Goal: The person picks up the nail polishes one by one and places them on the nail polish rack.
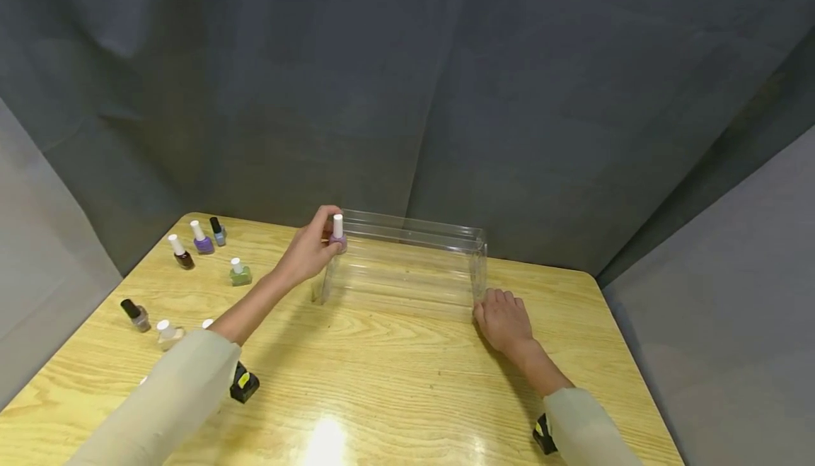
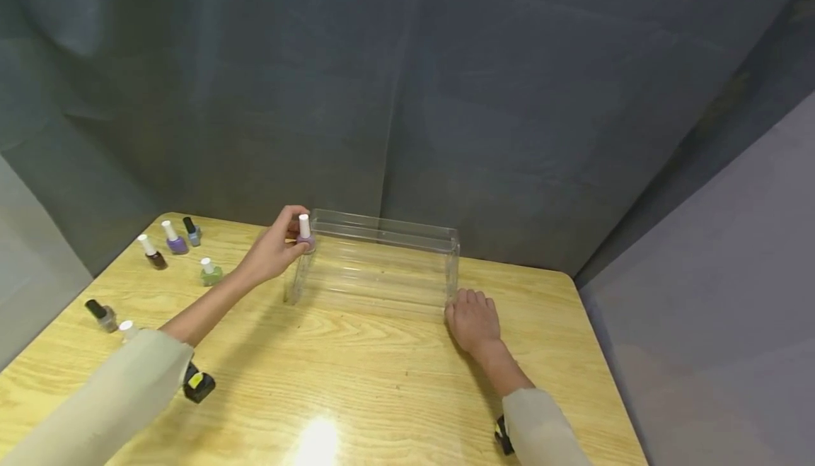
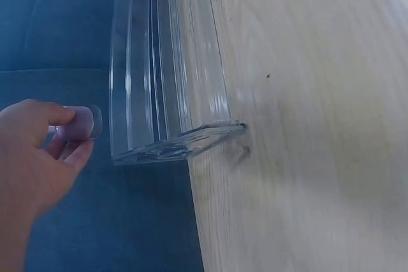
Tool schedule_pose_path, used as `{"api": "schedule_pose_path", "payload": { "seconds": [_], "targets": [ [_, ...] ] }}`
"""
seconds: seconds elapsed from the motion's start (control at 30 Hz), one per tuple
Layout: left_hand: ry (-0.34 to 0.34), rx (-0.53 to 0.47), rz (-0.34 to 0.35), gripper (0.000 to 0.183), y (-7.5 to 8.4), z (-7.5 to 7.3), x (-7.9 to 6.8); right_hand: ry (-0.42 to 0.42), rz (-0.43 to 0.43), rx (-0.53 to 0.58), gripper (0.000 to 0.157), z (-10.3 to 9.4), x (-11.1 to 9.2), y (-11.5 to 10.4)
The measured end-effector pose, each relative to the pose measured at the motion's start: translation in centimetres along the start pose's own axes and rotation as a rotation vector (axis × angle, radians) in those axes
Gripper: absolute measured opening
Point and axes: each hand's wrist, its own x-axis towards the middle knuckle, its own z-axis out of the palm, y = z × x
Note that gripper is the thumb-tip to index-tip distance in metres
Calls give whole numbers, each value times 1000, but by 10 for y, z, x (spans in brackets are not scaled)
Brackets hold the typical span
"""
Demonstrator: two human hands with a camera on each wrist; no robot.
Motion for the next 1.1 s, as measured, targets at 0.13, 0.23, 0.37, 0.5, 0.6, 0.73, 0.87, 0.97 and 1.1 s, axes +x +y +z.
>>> {"api": "schedule_pose_path", "payload": {
  "seconds": [0.13, 0.23, 0.37, 0.5, 0.6, 0.73, 0.87, 0.97, 1.1],
  "targets": [
    [-11, 4, -33, 52, -6, 4, 13, 1, 8, -4, 30, 2, -1, 0],
    [-16, 12, -37, 52, -10, 6, 23, 0, 13, -10, 30, 3, 0, 0],
    [-7, 22, -24, 52, -15, 8, 35, -13, 14, -19, 29, 3, 0, 0],
    [-2, 47, -23, 50, -19, 10, 45, -21, 12, -28, 28, 3, -1, 0],
    [9, 63, -29, 49, -22, 10, 53, -11, 4, -19, 28, 2, -2, 0],
    [23, 80, -33, 48, -25, 9, 61, 15, -14, -13, 28, 4, -3, 3],
    [24, 92, -42, 48, -26, 8, 67, 0, 4, -15, 27, 3, -1, 2],
    [26, 90, -47, 47, -27, 8, 69, -13, 12, -5, 26, 1, 0, -1],
    [31, 93, -51, 47, -29, 11, 70, 3, -9, 12, 26, 3, -2, -3]
  ]
}}
